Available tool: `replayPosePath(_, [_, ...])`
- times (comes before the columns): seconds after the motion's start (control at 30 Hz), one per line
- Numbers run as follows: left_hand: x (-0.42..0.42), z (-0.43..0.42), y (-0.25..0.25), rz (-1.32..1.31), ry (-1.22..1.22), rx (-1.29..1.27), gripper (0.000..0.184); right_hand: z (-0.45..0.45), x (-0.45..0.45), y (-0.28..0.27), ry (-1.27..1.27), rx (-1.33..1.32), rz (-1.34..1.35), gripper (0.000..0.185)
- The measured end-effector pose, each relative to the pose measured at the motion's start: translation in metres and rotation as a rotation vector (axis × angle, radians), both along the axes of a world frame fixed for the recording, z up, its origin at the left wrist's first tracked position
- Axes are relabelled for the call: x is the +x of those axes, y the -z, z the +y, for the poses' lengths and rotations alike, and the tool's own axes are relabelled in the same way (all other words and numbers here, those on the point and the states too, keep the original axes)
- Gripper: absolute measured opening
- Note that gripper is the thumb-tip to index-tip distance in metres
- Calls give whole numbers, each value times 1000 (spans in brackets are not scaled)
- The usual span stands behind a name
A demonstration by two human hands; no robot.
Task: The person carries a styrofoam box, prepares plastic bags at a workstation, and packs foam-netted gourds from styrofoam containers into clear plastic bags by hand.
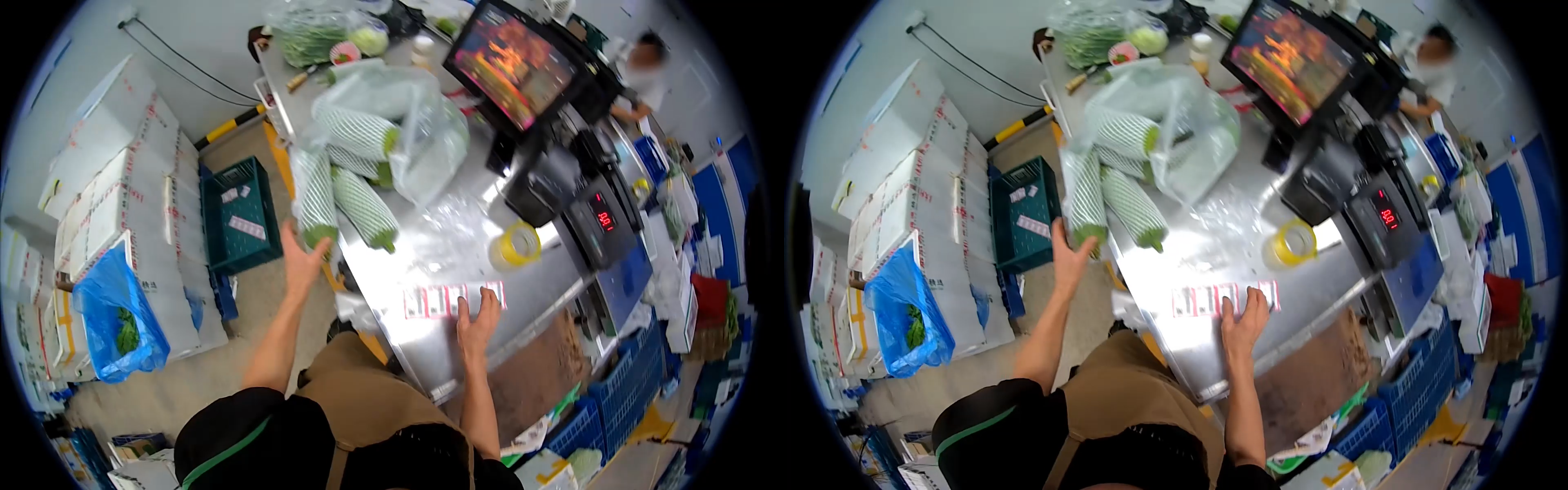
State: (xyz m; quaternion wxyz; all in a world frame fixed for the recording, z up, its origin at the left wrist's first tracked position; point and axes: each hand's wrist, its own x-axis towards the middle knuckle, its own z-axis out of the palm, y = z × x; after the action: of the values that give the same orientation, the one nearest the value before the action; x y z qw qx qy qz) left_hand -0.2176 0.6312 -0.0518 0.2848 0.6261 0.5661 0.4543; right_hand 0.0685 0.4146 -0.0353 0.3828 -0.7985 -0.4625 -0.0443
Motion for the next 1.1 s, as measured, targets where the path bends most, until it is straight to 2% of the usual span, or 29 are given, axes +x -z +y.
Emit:
replayPosePath(0.1, [7,23,-8,-39,-4,-58,75,96,-29,-34,-93,93,-69,71])
replayPosePath(0.2, [-6,36,-8,-57,6,-144,63,188,-53,-62,-115,116,-184,65])
replayPosePath(0.33, [-22,58,-16,-101,-37,-102,45,257,-58,-54,-116,121,-251,43])
replayPosePath(0.4, [-14,74,-37,-95,-39,27,38,267,-48,-53,-190,143,-216,32])
replayPosePath(0.43, [-11,81,-43,-91,-35,89,35,269,-49,-58,-235,255,-190,24])
replayPosePath(0.53, [-8,100,-25,-107,-23,76,30,254,-51,-84,-289,379,350,24])
replayPosePath(0.57, [-8,105,-26,-26,-23,139,27,250,-46,-89,-254,404,497,26])
replayPosePath(0.63, [-15,110,-29,146,-17,262,22,244,-40,-113,-225,449,569,24])
replayPosePath(0.67, [-15,109,-31,50,23,155,19,243,-37,-124,-214,475,604,24])
replayPosePath(0.7, [-16,104,-34,-46,60,47,16,242,-29,-128,-245,436,505,15])
replayPosePath(0.8, [-12,99,-59,-417,251,-181,12,247,-4,-122,-606,511,840,11])
replayPosePath(0.83, [-10,98,-74,-556,327,-243,12,251,-2,-131,-580,536,961,21])
replayPosePath(0.93, [3,121,-156,-1162,576,-870,17,259,18,-182,-492,644,1361,30])
replayPosePath(1.0, [15,146,-215,-1254,782,-815,21,280,41,-209,-488,645,1369,34])
replayPosePath(1.07, [29,182,-255,-1486,951,-652,18,308,71,-259,-363,660,1456,30])
replayPosePath(1.1, [36,197,-275,-1659,985,-680,19,325,93,-280,-424,670,1535,27])
